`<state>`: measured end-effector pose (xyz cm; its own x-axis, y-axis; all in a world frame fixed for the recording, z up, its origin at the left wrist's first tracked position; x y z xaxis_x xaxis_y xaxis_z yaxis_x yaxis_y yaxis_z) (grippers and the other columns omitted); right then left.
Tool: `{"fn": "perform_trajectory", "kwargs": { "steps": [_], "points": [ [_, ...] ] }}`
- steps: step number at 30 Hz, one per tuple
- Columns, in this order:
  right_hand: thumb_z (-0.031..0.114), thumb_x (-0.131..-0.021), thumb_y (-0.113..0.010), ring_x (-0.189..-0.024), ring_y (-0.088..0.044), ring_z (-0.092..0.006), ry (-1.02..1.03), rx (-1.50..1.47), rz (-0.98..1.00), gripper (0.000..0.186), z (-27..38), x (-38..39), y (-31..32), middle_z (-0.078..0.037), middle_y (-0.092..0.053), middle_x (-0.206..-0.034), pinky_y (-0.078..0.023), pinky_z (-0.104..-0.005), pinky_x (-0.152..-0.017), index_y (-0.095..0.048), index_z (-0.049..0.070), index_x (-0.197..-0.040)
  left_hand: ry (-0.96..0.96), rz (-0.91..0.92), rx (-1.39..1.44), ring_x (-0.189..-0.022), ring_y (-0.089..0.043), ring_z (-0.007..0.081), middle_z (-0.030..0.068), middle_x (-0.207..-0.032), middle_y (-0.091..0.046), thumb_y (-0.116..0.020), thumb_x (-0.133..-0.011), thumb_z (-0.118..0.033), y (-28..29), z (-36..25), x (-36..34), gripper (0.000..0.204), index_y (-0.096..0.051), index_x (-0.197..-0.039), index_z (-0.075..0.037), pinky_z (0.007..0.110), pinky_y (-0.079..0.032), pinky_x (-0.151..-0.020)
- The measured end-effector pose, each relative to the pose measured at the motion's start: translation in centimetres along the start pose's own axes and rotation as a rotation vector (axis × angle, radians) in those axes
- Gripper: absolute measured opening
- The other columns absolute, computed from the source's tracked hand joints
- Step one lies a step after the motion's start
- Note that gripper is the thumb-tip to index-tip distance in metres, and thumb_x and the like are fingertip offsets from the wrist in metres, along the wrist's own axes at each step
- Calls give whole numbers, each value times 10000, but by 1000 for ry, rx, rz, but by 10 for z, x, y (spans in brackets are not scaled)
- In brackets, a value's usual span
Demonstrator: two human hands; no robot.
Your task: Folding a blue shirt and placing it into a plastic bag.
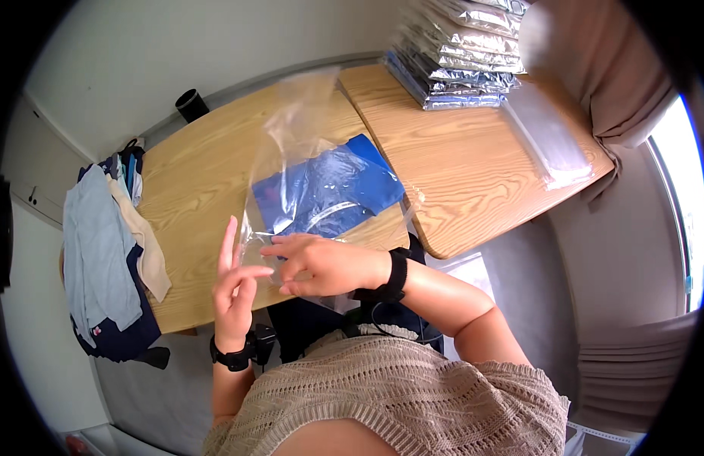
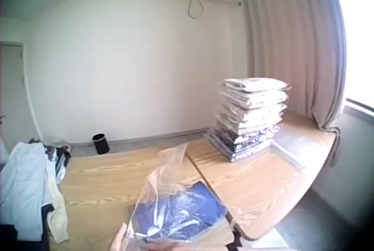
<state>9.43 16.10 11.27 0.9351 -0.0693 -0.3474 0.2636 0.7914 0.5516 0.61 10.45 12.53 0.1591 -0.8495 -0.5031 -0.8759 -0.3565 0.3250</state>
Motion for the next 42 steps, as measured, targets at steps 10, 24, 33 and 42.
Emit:
{"fn": "perform_trajectory", "kwargs": {
  "steps": [10,24,33,42],
  "points": [
    [216,-834,-648,-1055,-548,-344,-85,53,-197,192,8,25,28,-172,-615,-1068,-430,-411,-911,-668,41,-911,334,-157,-171,-1182,-496,211,111,-1444,-352,-525,-866,1,15,78,18,584,-321,-1410,-52,273,-416,-874],
    [311,-975,-377,-1257,-390,-349,-796,-1515,-1010,529,-114,142,3,-271,-350,-1367,-321,-426,-1064,-272,-95,-1297,755,-543,207,-761,-583,116,44,-811,-550,-470,-876,42,100,151,89,597,-278,-1429,-75,226,-465,-614],
    [225,-933,-456,-1225,-423,-284,-787,-1335,-1124,430,-122,139,7,-191,-426,-1304,-318,-374,-1062,-372,-63,-1240,835,-648,216,-719,-547,88,40,-824,-558,-499,-870,15,160,174,133,612,-274,-1432,-77,204,-416,-597],
    [204,-850,-662,-777,-504,-134,-759,-1529,-1360,141,-156,83,0,23,-515,-759,-438,-270,-794,-564,104,-864,809,-614,254,-777,-550,83,19,-809,-554,-493,-876,6,159,174,130,605,-277,-1433,-84,203,-419,-612]
  ]
}}
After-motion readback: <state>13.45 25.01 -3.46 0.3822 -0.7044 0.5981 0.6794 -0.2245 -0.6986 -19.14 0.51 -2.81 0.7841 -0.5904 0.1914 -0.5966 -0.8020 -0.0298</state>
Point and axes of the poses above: each hand's wrist, its own x-axis away from the middle knuckle, its own y-axis out of the back of the hand, z = x × y, the point moved 10 cm from there along -x, towards the middle knuckle
